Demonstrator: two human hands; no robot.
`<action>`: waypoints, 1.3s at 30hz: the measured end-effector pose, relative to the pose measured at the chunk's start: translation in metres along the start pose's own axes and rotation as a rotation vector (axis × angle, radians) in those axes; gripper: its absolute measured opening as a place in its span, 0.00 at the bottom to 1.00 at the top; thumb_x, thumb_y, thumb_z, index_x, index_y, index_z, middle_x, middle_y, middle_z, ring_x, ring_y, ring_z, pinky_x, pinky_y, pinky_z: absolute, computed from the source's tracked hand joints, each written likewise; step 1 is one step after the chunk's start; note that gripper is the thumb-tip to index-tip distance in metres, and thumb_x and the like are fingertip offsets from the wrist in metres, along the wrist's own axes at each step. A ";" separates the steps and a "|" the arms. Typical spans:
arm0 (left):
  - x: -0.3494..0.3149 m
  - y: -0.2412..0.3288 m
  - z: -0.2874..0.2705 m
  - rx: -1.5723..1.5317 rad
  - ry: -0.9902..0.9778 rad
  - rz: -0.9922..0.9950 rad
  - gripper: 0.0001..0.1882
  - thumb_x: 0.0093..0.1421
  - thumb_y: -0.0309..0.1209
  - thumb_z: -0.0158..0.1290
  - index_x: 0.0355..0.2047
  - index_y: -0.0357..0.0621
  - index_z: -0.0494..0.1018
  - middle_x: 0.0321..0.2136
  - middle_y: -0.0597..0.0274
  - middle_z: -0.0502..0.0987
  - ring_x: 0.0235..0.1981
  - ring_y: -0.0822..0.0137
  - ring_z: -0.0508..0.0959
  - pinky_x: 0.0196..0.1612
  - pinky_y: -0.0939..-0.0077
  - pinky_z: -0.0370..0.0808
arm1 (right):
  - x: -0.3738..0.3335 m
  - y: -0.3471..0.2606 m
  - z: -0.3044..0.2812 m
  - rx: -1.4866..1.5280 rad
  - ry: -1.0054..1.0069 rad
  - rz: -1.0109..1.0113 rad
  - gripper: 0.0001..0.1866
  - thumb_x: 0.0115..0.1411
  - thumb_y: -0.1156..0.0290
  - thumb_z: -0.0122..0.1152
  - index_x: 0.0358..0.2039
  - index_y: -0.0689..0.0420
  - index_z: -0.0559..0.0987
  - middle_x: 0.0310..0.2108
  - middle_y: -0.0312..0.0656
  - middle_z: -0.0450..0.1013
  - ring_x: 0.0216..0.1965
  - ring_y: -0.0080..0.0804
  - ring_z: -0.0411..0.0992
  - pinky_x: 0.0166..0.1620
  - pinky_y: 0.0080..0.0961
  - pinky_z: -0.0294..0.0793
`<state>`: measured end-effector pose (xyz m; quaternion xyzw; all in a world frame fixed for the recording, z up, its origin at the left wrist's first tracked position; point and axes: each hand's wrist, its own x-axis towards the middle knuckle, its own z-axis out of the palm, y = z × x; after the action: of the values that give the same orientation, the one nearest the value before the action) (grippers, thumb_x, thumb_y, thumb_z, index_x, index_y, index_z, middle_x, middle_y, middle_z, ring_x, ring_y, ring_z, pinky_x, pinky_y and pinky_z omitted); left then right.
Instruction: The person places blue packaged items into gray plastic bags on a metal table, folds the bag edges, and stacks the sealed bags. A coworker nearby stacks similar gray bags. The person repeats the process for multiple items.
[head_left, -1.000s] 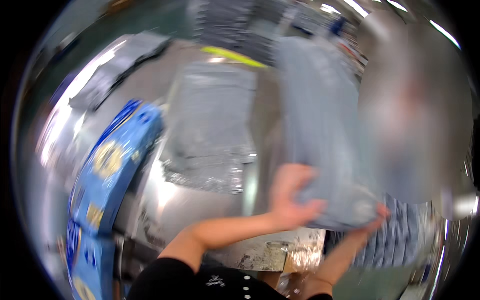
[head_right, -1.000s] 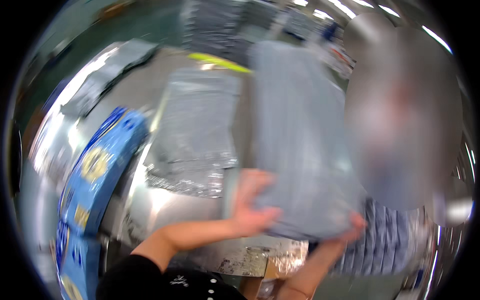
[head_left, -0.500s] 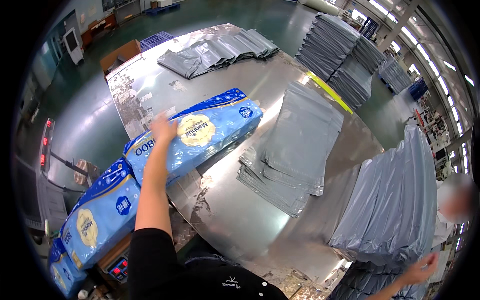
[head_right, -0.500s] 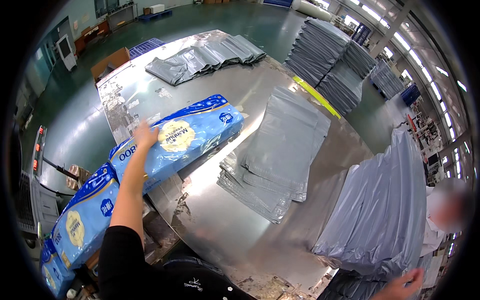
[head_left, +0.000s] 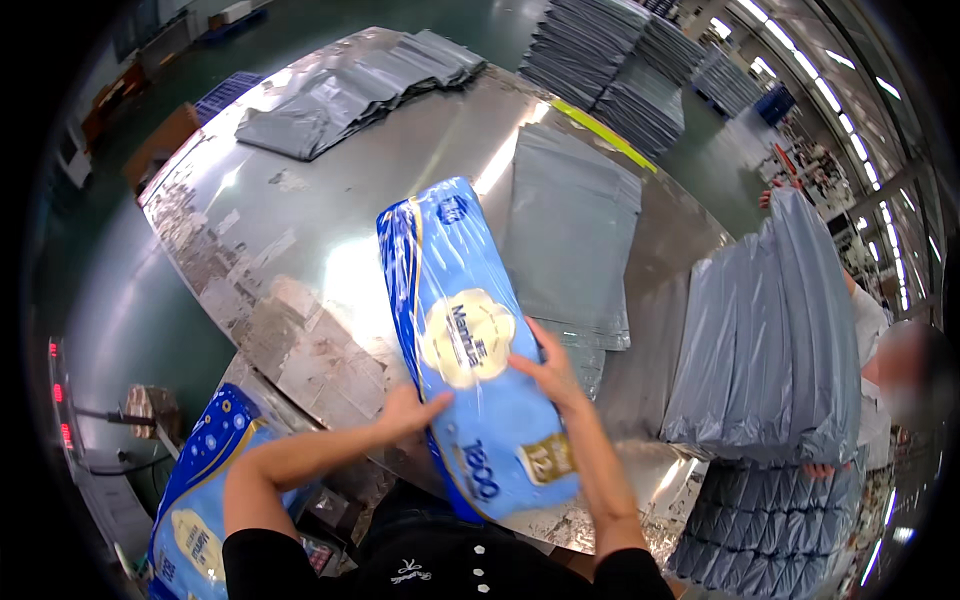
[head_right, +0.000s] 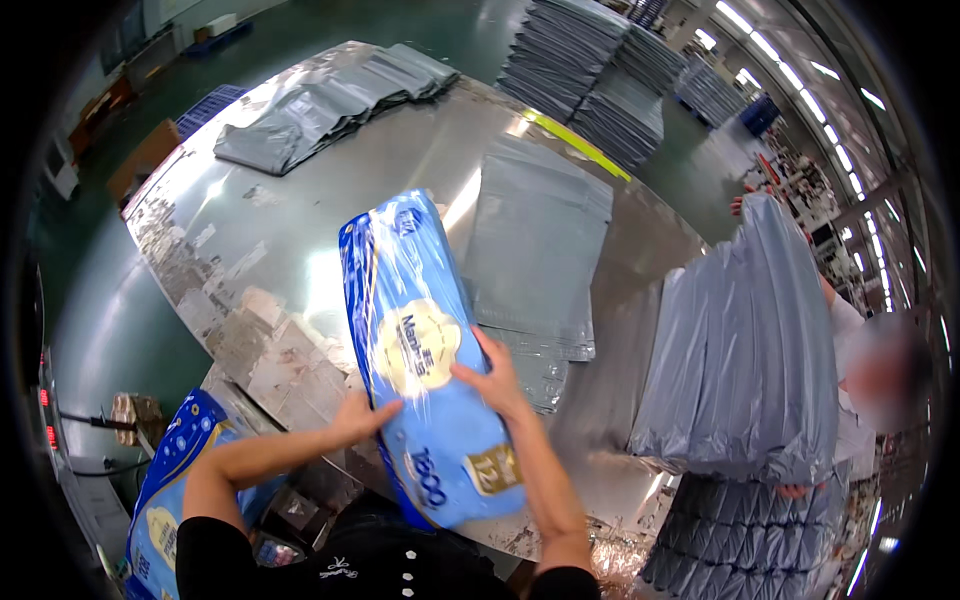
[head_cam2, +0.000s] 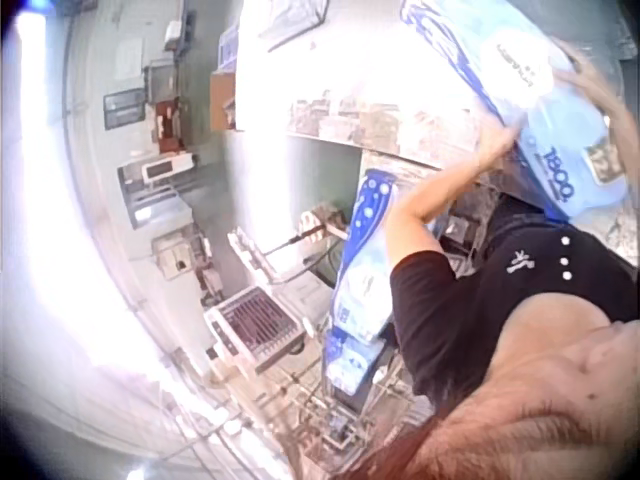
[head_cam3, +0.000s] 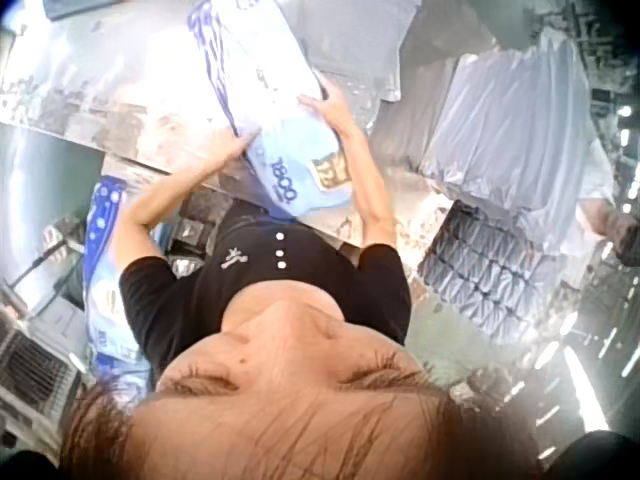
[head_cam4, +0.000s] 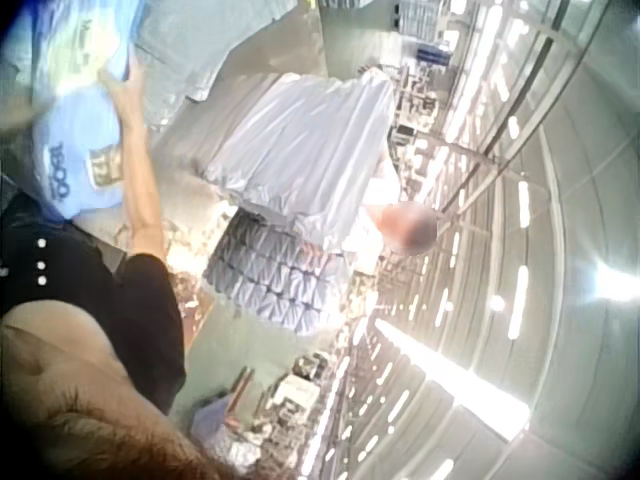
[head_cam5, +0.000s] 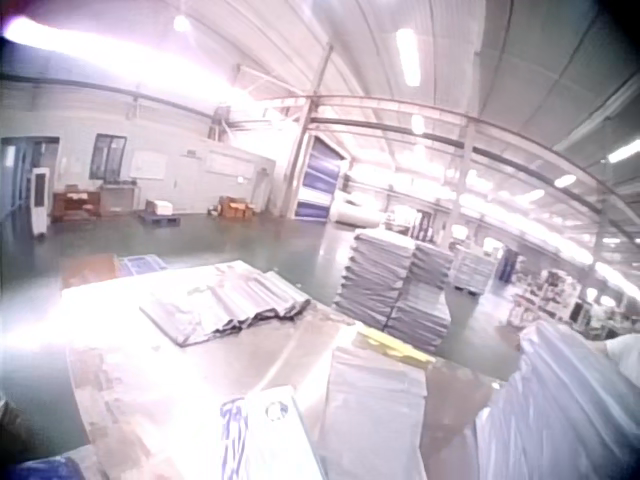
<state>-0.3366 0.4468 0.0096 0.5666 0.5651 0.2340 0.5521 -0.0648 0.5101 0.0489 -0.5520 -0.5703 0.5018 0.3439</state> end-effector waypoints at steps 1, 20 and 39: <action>-0.010 -0.003 0.025 -0.209 0.035 0.122 0.28 0.57 0.54 0.55 0.35 0.36 0.79 0.28 0.45 0.81 0.31 0.51 0.81 0.38 0.65 0.77 | -0.019 -0.040 -0.015 -0.274 -0.009 -0.089 0.43 0.45 0.56 0.73 0.61 0.52 0.66 0.55 0.51 0.62 0.57 0.44 0.62 0.58 0.35 0.63; 0.372 0.046 0.143 1.272 0.017 0.793 0.11 0.54 0.35 0.52 0.34 0.42 0.73 0.33 0.53 0.76 0.32 0.53 0.80 0.32 0.64 0.78 | -0.264 0.016 -0.188 -0.188 0.418 0.414 0.47 0.30 0.65 0.77 0.57 0.58 0.72 0.54 0.46 0.60 0.57 0.42 0.63 0.59 0.35 0.63; 0.408 0.109 0.018 0.935 -0.039 0.919 0.12 0.64 0.38 0.49 0.30 0.44 0.63 0.27 0.50 0.71 0.28 0.47 0.76 0.28 0.55 0.72 | -0.121 0.172 -0.175 0.771 0.225 0.505 0.35 0.43 0.68 0.64 0.54 0.67 0.71 0.45 0.50 0.75 0.44 0.39 0.75 0.49 0.33 0.75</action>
<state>-0.1763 0.8340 -0.0451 0.9348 0.2976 0.1653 0.1014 0.1687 0.4067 -0.0493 -0.5564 -0.1495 0.6820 0.4504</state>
